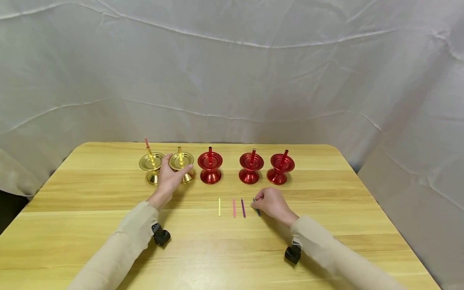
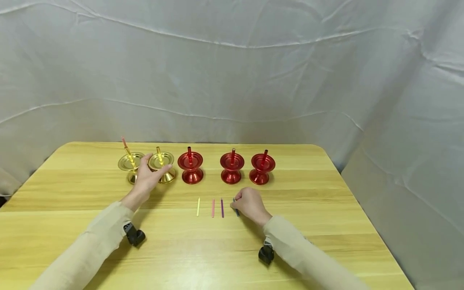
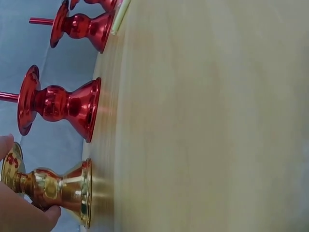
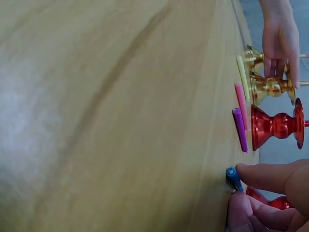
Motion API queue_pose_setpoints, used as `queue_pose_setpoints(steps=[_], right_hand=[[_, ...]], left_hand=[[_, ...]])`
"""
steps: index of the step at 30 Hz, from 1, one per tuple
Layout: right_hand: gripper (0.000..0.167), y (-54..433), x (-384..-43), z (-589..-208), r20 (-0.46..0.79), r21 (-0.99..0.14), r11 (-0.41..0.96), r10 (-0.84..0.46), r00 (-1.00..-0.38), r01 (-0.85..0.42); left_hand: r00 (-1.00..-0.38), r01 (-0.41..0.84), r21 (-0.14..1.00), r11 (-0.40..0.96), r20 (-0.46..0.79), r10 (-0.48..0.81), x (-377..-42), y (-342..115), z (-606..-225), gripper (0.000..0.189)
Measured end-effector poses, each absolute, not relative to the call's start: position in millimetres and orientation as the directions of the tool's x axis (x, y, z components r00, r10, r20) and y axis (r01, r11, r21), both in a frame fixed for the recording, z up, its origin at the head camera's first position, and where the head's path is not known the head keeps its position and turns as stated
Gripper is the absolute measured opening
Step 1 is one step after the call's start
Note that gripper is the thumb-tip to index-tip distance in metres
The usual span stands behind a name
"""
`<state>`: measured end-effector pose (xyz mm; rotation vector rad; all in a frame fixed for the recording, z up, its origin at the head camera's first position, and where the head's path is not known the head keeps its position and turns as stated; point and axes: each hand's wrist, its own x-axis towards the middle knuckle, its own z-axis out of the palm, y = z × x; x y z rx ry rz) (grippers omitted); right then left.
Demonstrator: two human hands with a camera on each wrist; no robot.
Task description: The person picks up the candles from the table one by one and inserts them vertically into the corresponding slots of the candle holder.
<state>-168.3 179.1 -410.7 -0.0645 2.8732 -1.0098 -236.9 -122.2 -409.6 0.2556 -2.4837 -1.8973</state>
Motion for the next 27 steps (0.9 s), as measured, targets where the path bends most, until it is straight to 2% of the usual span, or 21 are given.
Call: queue_pose_setpoints(steps=[7,13,19,27], right_hand=[[0.006,178.2,-170.3,-408.8,-0.055,-0.614,0.788,-0.092,-0.994,-0.04],[0.003,179.1,-171.8,-405.8,-0.126,-0.633,0.774,-0.104,-0.987,-0.001],[0.006,180.6,-175.4,-404.8,-0.207,-0.706,0.704,-0.105,-0.973,0.074],[0.013,179.4,-178.6,-406.0,-0.17,-0.778,0.624,-0.098,-0.981,0.072]], left_hand=[[-0.99,-0.102,0.959,0.263,-0.071,-0.123,-236.9,-123.0,-410.3,0.089],[-0.989,-0.116,0.958,0.262,-0.087,-0.12,-236.2,-124.5,-412.8,0.09],[-0.989,-0.116,0.957,0.267,-0.086,-0.12,-236.2,-124.3,-414.2,0.09],[-0.989,-0.11,0.957,0.267,-0.08,-0.121,-236.7,-123.5,-414.6,0.088]])
